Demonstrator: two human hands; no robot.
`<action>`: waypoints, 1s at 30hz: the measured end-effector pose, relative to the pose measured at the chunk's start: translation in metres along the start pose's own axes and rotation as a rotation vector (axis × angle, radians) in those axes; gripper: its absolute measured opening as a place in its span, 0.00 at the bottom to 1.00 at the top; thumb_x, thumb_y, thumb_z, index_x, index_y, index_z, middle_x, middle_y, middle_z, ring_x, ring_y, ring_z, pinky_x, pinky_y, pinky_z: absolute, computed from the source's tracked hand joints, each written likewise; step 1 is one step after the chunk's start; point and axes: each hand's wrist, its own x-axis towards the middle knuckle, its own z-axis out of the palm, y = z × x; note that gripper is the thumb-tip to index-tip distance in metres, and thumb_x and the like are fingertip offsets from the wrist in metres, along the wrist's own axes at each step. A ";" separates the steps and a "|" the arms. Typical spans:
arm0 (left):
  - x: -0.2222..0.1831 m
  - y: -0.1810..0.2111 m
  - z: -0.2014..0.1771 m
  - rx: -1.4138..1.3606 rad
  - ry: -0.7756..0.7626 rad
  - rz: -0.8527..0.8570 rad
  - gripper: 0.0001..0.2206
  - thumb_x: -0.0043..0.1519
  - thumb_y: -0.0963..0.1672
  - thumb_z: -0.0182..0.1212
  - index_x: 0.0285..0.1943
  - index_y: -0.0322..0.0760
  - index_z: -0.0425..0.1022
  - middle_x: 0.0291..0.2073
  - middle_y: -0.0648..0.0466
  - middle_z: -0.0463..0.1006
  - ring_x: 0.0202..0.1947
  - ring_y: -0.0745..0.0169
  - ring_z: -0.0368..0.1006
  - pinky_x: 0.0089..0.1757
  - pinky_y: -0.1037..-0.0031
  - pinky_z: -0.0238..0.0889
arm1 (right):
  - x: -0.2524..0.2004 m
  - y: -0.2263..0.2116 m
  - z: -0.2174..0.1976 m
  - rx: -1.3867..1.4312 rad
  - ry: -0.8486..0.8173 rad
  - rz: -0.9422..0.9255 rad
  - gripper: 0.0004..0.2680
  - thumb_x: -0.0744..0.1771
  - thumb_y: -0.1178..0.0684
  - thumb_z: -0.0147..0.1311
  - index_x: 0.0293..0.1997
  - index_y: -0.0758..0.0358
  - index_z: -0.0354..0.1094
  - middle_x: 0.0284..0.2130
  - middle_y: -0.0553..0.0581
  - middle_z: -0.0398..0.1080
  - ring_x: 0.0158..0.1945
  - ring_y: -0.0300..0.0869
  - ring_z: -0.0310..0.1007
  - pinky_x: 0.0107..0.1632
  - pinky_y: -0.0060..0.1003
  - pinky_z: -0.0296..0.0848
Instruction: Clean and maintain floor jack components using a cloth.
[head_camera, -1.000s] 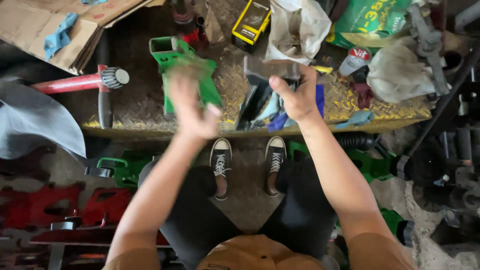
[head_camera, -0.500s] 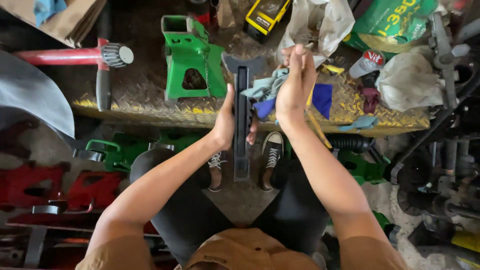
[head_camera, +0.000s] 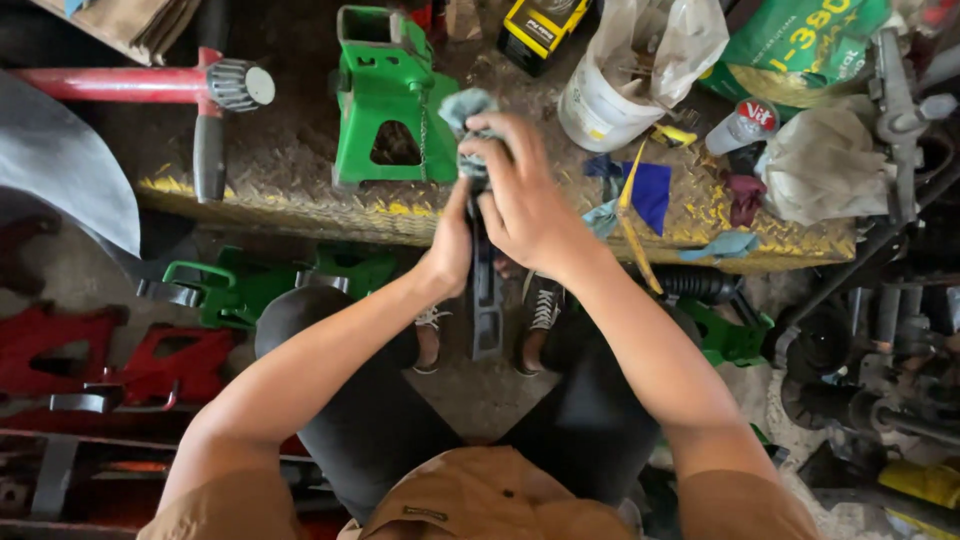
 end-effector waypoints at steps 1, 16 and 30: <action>-0.002 0.005 0.001 -0.020 0.044 0.018 0.33 0.68 0.63 0.30 0.40 0.36 0.73 0.19 0.47 0.73 0.14 0.55 0.68 0.20 0.67 0.65 | -0.006 -0.006 -0.003 0.004 -0.084 0.009 0.25 0.61 0.69 0.51 0.67 0.67 0.58 0.64 0.73 0.61 0.68 0.65 0.58 0.71 0.50 0.61; 0.015 -0.017 -0.025 0.650 0.083 1.055 0.32 0.81 0.56 0.36 0.49 0.18 0.69 0.36 0.30 0.76 0.31 0.27 0.69 0.35 0.54 0.65 | -0.020 -0.011 0.015 -0.029 0.148 0.162 0.14 0.60 0.67 0.62 0.49 0.69 0.76 0.43 0.62 0.72 0.47 0.56 0.73 0.51 0.47 0.74; 0.005 0.041 -0.016 0.020 0.072 0.342 0.27 0.72 0.58 0.39 0.48 0.34 0.75 0.39 0.51 0.79 0.39 0.59 0.74 0.44 0.67 0.68 | -0.031 -0.038 0.003 0.015 -0.111 0.247 0.08 0.61 0.63 0.61 0.43 0.70 0.74 0.39 0.65 0.69 0.47 0.60 0.71 0.50 0.50 0.71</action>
